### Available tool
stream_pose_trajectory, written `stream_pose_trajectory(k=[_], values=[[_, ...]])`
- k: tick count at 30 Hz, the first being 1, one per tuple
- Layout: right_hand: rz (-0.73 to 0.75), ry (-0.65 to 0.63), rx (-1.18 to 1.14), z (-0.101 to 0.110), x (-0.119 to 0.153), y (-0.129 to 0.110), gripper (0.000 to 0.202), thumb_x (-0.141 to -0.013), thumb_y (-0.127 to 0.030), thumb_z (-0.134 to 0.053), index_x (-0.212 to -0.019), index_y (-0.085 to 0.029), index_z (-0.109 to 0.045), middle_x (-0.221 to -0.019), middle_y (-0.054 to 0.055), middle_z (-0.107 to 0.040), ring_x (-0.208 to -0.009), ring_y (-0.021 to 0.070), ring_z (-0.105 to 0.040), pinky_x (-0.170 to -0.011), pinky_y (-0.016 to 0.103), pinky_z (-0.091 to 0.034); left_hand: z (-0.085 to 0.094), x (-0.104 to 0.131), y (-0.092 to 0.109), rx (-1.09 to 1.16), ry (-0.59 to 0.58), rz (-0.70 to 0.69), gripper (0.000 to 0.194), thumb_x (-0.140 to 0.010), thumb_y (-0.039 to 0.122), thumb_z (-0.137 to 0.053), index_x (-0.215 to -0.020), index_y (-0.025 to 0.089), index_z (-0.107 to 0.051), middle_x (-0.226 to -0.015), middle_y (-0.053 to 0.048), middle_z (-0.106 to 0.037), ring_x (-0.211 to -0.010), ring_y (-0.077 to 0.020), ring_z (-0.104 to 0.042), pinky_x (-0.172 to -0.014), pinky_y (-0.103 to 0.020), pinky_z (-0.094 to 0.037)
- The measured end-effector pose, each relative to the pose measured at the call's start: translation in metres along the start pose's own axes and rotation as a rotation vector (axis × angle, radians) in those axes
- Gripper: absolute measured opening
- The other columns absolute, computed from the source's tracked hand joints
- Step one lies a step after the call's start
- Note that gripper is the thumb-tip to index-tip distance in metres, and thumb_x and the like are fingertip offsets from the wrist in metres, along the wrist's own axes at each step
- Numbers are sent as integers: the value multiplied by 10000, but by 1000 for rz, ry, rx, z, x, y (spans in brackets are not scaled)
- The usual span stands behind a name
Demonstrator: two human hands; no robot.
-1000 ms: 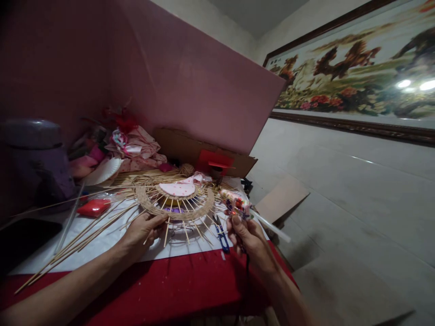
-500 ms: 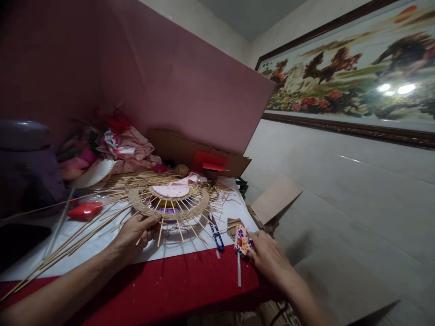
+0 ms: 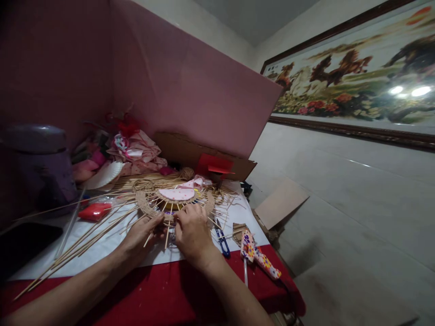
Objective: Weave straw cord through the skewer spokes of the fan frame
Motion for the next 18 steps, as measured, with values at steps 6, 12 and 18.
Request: stream_pose_trajectory(k=[6, 12, 18], values=[[-4, -36, -34, -10, 1, 5, 158, -785, -97, -512, -845, -199, -617, -882, 40, -571, -880, 195, -450, -780, 341, -333, 2, 0, 0, -6, 26, -2, 317, -616, 399, -717, -675, 97, -638, -601, -48, -619, -513, -125, -534, -486, -236, -404], [-17, -4, -79, -11, 3, 5, 200, -773, -79, -511, -866, -209, -631, -881, 36, -580, -889, 199, -448, -784, 343, -326, 4, 4, 1, -3, 62, 11, 310, -601, 386, -728, -679, 99, -643, -619, -54, -632, -508, -121, -530, -483, -231, -403], [39, 43, -130, -12, 5, 5, 263, -782, -75, -532, -876, -266, -685, -851, 14, -591, -882, 187, -455, -785, 341, -310, 6, 0, -2, 3, 43, -1, 291, -604, 370, -729, -686, 105, -642, -597, -44, -621, -505, -125, -528, -491, -243, -409]])
Point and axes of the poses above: each hand's wrist, its own x-axis away from the middle knuckle, its own z-axis out of the back of the hand, y = z × x, the point moved 9 cm from there along -x, towards the middle knuckle
